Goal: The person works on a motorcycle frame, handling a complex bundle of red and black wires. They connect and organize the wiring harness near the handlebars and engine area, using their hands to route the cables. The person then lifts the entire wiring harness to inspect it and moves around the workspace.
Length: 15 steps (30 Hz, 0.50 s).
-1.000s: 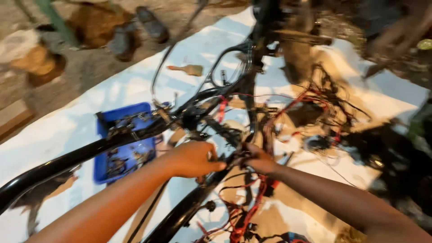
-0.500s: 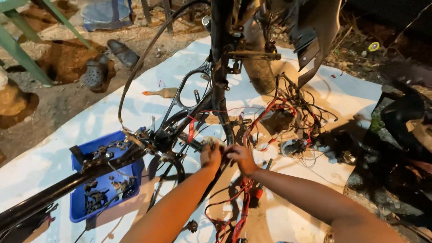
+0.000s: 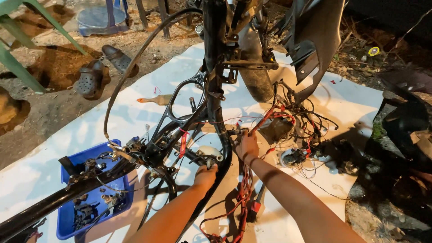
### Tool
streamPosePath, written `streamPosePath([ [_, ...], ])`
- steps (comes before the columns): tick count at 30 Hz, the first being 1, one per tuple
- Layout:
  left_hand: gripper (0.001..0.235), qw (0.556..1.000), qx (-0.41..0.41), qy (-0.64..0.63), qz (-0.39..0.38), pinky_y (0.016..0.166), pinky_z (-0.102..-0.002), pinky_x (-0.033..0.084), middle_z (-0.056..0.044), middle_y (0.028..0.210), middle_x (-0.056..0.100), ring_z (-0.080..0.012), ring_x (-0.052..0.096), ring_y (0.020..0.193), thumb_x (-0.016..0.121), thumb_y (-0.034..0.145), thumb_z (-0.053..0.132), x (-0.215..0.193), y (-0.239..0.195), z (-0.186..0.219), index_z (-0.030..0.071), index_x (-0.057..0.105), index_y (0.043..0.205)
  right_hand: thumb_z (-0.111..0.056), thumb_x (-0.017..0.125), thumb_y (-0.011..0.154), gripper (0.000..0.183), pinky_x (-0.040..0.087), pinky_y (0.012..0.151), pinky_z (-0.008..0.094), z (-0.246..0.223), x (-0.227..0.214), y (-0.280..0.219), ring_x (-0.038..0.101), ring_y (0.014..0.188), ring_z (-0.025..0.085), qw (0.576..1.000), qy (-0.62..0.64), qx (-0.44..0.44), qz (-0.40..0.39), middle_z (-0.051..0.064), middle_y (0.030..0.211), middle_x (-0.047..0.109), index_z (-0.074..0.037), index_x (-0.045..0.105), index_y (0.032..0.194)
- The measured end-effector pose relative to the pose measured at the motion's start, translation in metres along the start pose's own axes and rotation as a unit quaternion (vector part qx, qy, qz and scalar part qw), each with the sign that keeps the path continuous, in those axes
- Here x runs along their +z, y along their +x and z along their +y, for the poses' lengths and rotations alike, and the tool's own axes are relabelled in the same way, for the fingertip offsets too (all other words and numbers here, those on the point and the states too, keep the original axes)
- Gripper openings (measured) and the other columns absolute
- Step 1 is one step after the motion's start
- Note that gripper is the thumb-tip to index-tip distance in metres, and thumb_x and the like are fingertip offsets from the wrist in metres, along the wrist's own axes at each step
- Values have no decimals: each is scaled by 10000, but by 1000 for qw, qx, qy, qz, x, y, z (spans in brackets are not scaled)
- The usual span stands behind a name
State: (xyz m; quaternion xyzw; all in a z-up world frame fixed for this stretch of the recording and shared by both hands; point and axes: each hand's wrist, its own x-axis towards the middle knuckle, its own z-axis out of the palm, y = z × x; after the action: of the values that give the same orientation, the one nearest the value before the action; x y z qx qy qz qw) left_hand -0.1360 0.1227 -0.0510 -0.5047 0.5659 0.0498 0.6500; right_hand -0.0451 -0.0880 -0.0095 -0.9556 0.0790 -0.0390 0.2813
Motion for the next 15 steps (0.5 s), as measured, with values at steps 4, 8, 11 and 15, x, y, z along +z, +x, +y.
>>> streamPosePath([
  [4,555,478,-417,-768,90,826,-444,492,-197,923,699,-386,642,911,566,945,576,-11,1,-3,32,671,940,-231,682,903,392,443,715,500,14,14,11,576,919,407,949,304,64,52,240,965,641,-29,534,1205],
  [8,597,104,-493,-856,112,853,-447,519,-225,1005,689,-421,650,977,608,933,615,3,40,18,23,659,980,-40,625,821,223,543,822,432,34,-4,4,652,945,357,989,-11,-145,-9,195,993,712,-74,646,1041],
  [11,579,-2,-424,-903,71,845,-481,531,-220,1101,676,-427,682,974,601,920,586,-23,-33,-25,33,608,1095,-166,646,885,214,562,816,407,51,-16,-5,705,925,308,988,123,-92,-9,173,999,738,-55,654,1068],
  [15,581,-34,-388,-921,26,806,-588,565,-203,1197,630,-487,688,970,559,918,560,-51,-107,-69,38,572,1173,-250,658,928,261,574,813,390,60,-23,-15,740,911,276,976,209,-56,-10,159,1003,756,-42,660,1086],
])
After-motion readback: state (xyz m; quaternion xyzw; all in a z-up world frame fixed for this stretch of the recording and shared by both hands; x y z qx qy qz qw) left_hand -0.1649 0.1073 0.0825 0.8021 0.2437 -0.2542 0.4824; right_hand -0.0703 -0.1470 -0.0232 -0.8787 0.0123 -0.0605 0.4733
